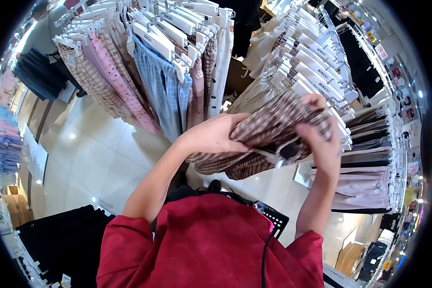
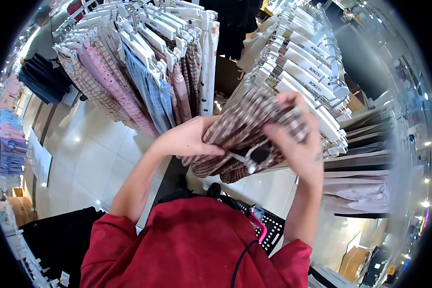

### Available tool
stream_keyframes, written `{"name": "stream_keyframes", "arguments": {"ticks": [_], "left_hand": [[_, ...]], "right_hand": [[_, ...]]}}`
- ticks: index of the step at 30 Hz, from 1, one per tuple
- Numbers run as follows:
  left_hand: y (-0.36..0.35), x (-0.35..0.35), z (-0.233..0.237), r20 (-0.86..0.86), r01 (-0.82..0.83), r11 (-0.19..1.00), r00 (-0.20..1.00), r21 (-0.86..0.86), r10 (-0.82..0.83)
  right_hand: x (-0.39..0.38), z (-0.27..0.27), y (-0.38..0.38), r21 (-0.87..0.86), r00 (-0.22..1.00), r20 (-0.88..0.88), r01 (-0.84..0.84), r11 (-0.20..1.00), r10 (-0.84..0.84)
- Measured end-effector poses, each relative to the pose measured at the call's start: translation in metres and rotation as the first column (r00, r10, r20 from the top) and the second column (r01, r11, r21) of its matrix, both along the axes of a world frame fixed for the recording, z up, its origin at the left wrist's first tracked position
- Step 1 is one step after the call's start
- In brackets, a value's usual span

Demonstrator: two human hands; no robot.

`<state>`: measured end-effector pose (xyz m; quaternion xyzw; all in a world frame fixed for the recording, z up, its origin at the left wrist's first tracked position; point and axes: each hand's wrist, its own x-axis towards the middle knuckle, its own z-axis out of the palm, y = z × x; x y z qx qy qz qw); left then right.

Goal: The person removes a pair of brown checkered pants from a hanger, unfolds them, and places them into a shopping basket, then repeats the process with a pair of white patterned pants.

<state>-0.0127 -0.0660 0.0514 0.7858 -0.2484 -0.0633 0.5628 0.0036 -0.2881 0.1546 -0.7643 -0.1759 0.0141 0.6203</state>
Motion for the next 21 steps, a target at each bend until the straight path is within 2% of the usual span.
{"name": "stream_keyframes", "arguments": {"ticks": [1,2,3,4,5,7,8,9,11,12,14,17,19,21], "left_hand": [[0.002,0.001,-0.008,-0.097,0.007,0.998,0.995,0.062,-0.001],[0.002,0.002,-0.023,-0.105,-0.040,0.990,0.993,0.137,0.055],[0.002,0.001,-0.043,-0.110,-0.089,0.973,0.987,0.211,0.114],[0.003,-0.001,-0.054,-0.112,-0.136,0.949,0.978,0.284,0.174],[0.006,-0.004,-0.055,-0.129,-0.128,0.956,0.978,0.264,0.167],[0.011,-0.008,-0.057,-0.164,-0.113,0.969,0.975,0.220,0.151],[0.012,-0.008,-0.064,-0.070,-0.112,0.987,0.990,0.115,0.121],[0.010,-0.009,-0.070,0.051,-0.162,0.984,0.986,0.075,0.159],[0.008,-0.009,-0.078,0.285,-0.248,0.968,0.927,-0.020,0.244],[0.013,-0.010,-0.071,-0.015,-0.141,0.990,0.990,0.022,0.141],[0.014,-0.011,-0.073,-0.050,-0.150,0.988,0.988,-0.032,0.148],[0.010,-0.012,-0.081,-0.102,-0.157,0.981,0.984,-0.114,0.145],[0.007,-0.015,-0.081,-0.145,-0.159,0.973,0.980,-0.170,0.135],[0.014,-0.018,-0.069,-0.156,-0.146,0.983,0.979,-0.111,0.128]], "right_hand": [[-0.001,0.007,-0.002,0.070,0.995,-0.014,0.104,0.992,-0.103],[-0.001,0.012,-0.006,0.145,0.950,-0.052,0.314,0.938,-0.309],[0.010,0.015,-0.024,0.247,0.955,-0.051,0.295,0.923,-0.291],[0.016,0.022,-0.036,0.352,0.940,0.020,0.313,0.882,-0.342],[0.021,0.029,-0.053,0.408,0.925,-0.046,0.362,0.838,-0.378],[0.023,0.046,-0.072,0.420,0.862,0.004,0.459,0.783,-0.507],[0.025,0.054,-0.078,0.445,0.853,-0.020,0.474,0.759,-0.521],[0.026,0.062,-0.081,0.469,0.845,-0.045,0.489,0.735,-0.533],[0.026,0.073,-0.091,0.436,0.791,0.099,0.510,0.741,-0.603],[0.035,0.078,-0.124,0.376,0.767,0.169,0.531,0.760,-0.619],[0.054,0.091,-0.189,0.248,0.708,0.313,0.583,0.774,-0.634],[0.027,0.096,-0.147,0.215,0.548,0.516,0.661,0.719,-0.658],[0.028,0.096,-0.174,0.189,0.572,0.571,0.606,0.773,-0.589],[0.032,0.098,-0.191,0.197,0.569,0.567,0.608,0.769,-0.596]]}}
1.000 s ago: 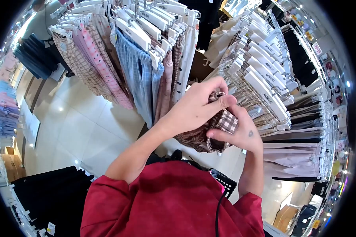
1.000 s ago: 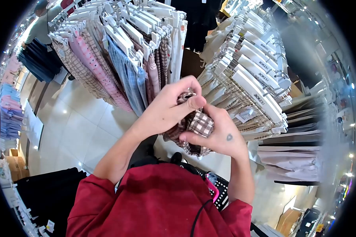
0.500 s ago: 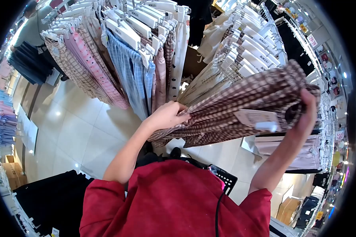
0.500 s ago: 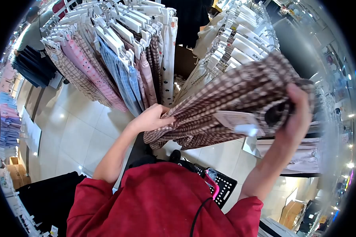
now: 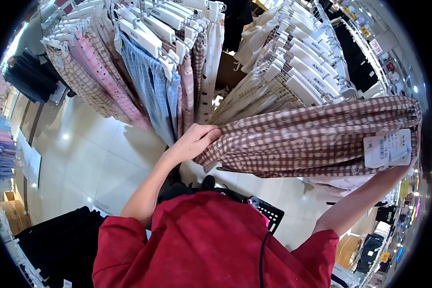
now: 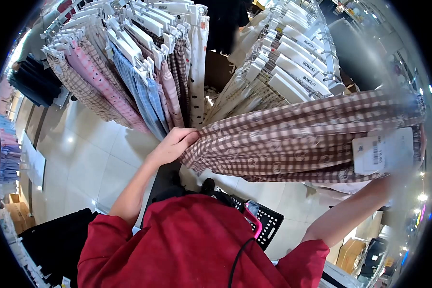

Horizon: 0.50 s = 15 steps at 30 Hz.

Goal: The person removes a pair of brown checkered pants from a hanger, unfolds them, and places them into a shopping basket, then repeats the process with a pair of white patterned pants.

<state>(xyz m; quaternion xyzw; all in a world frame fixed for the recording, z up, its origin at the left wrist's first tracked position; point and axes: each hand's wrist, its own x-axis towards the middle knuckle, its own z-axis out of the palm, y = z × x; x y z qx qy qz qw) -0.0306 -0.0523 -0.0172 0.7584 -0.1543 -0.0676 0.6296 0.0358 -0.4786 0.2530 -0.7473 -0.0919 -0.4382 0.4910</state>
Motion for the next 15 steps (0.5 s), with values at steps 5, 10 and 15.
{"name": "stream_keyframes", "arguments": {"ticks": [5,10,15], "left_hand": [[0.015,-0.013,0.040,0.169,0.073,0.978,0.980,0.196,-0.107],[0.019,-0.009,0.009,0.032,0.079,0.783,0.992,0.617,-0.126],[0.037,0.006,-0.048,0.223,-0.016,0.959,0.974,0.282,-0.050]], "right_hand": [[0.012,0.009,-0.021,0.031,0.997,0.038,0.061,0.998,-0.062],[0.017,0.018,-0.046,0.052,0.993,0.047,0.102,0.993,-0.105],[0.019,0.027,-0.071,0.078,0.989,0.050,0.139,0.987,-0.143]]}}
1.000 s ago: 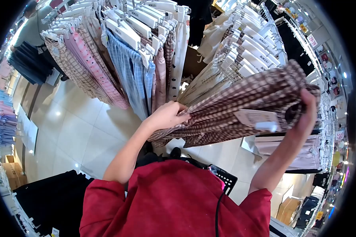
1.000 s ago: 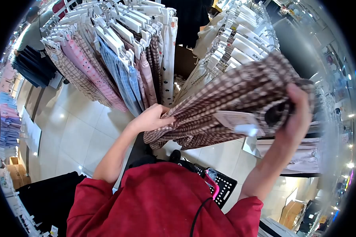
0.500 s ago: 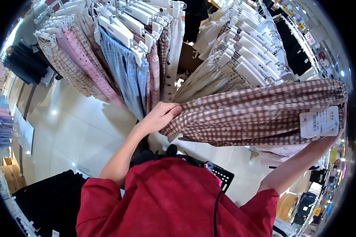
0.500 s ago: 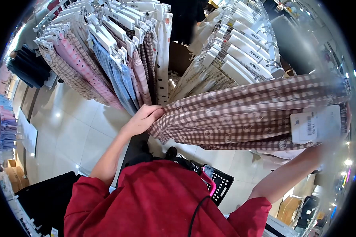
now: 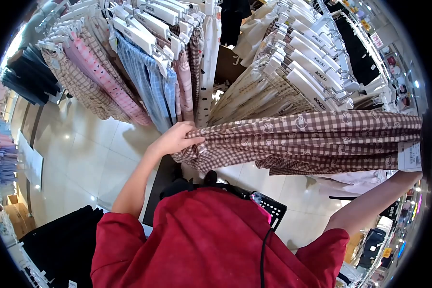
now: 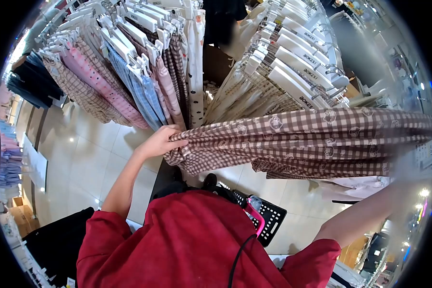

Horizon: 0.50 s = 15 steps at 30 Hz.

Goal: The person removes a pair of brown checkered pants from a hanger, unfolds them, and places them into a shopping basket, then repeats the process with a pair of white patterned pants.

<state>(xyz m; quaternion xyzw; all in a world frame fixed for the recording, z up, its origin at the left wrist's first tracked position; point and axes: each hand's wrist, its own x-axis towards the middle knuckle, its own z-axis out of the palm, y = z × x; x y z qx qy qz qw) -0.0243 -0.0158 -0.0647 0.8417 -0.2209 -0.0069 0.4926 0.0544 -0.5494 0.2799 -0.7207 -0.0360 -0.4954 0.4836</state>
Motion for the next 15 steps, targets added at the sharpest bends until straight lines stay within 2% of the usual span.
{"name": "stream_keyframes", "arguments": {"ticks": [3,4,5,7,10,13,15], "left_hand": [[0.009,-0.002,-0.011,-0.104,-0.054,0.982,0.994,-0.179,0.036],[0.015,-0.004,-0.008,-0.280,-0.137,0.971,0.957,-0.195,0.079],[0.025,-0.004,-0.004,-0.442,-0.172,0.981,0.890,-0.092,0.115],[0.039,-0.007,-0.016,-0.352,-0.193,0.978,0.923,-0.076,0.155],[0.053,-0.014,-0.040,-0.389,-0.207,0.968,0.911,-0.141,0.138],[0.068,-0.020,-0.052,-0.294,-0.152,0.983,0.939,0.104,0.176],[0.073,-0.029,-0.063,-0.234,-0.199,0.968,0.944,0.153,0.231]], "right_hand": [[0.002,0.003,-0.012,0.011,1.000,-0.001,0.021,1.000,-0.021],[0.002,0.003,-0.015,0.016,1.000,-0.005,0.025,1.000,-0.025],[0.003,0.004,-0.019,0.020,1.000,-0.001,0.028,0.999,-0.028],[0.002,0.005,-0.026,0.032,0.999,-0.003,0.038,0.999,-0.038],[0.002,0.006,-0.038,0.047,0.999,-0.012,0.050,0.998,-0.049],[0.008,0.002,-0.052,0.073,0.998,-0.023,0.054,0.996,-0.053],[0.011,0.001,-0.061,0.093,0.998,-0.034,0.054,0.994,-0.051]]}}
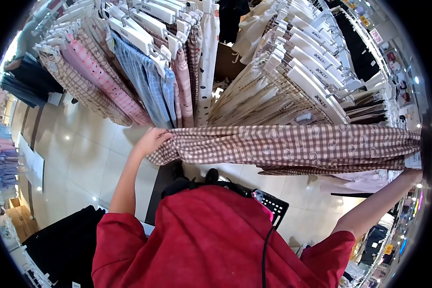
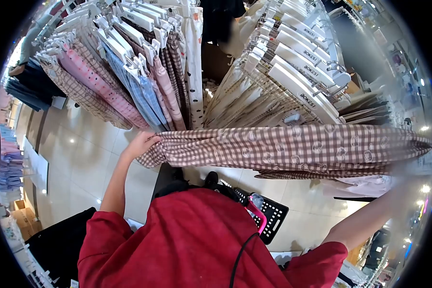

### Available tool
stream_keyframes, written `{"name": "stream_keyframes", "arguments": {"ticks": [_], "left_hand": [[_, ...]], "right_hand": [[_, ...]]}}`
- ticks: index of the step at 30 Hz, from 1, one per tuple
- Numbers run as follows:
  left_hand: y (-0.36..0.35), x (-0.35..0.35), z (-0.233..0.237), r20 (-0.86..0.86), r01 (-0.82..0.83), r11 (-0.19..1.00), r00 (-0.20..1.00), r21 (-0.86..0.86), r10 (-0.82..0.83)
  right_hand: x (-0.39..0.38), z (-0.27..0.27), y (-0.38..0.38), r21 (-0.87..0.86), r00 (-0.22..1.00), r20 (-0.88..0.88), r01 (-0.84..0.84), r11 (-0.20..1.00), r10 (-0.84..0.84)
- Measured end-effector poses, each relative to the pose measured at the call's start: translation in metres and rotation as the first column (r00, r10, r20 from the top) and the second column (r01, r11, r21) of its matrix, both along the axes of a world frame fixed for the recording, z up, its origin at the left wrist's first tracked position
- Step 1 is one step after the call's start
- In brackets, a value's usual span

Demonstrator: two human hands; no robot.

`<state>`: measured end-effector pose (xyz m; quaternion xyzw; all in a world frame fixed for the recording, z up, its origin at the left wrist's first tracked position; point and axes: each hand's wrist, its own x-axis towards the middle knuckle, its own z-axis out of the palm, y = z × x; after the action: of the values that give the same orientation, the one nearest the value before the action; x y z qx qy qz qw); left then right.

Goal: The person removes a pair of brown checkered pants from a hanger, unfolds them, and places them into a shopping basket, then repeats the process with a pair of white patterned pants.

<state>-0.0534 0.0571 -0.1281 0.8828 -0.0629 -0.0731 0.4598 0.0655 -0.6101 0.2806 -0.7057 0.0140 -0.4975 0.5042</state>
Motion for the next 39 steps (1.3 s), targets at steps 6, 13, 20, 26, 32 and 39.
{"name": "stream_keyframes", "arguments": {"ticks": [6,13,20,26,32,39], "left_hand": [[0.007,-0.004,-0.005,0.007,-0.059,0.998,0.998,-0.030,0.059],[0.022,0.001,0.005,0.073,-0.045,0.991,0.996,-0.128,0.055],[0.044,0.001,-0.006,-0.011,-0.157,0.978,0.988,-0.134,0.157],[0.053,-0.008,-0.035,0.026,-0.223,0.975,0.975,0.018,0.223],[0.042,-0.024,-0.031,0.110,-0.005,0.939,0.993,0.344,-0.034],[-0.139,-0.020,0.144,-0.005,0.218,0.714,0.955,-0.665,-0.297]], "right_hand": [[0.012,-0.010,-0.030,0.070,0.999,-0.039,-0.005,0.998,0.008],[0.026,-0.031,-0.067,0.159,0.996,-0.085,-0.020,0.987,0.034],[0.029,-0.037,-0.114,0.213,0.993,-0.113,-0.006,0.977,0.031],[-0.019,-0.003,-0.071,0.380,0.987,0.043,-0.158,0.912,0.153],[-0.096,-0.025,0.167,-0.059,0.878,-0.450,-0.211,0.976,0.162],[-0.107,-0.092,0.274,-0.629,0.948,-0.234,-0.317,0.710,0.216]]}}
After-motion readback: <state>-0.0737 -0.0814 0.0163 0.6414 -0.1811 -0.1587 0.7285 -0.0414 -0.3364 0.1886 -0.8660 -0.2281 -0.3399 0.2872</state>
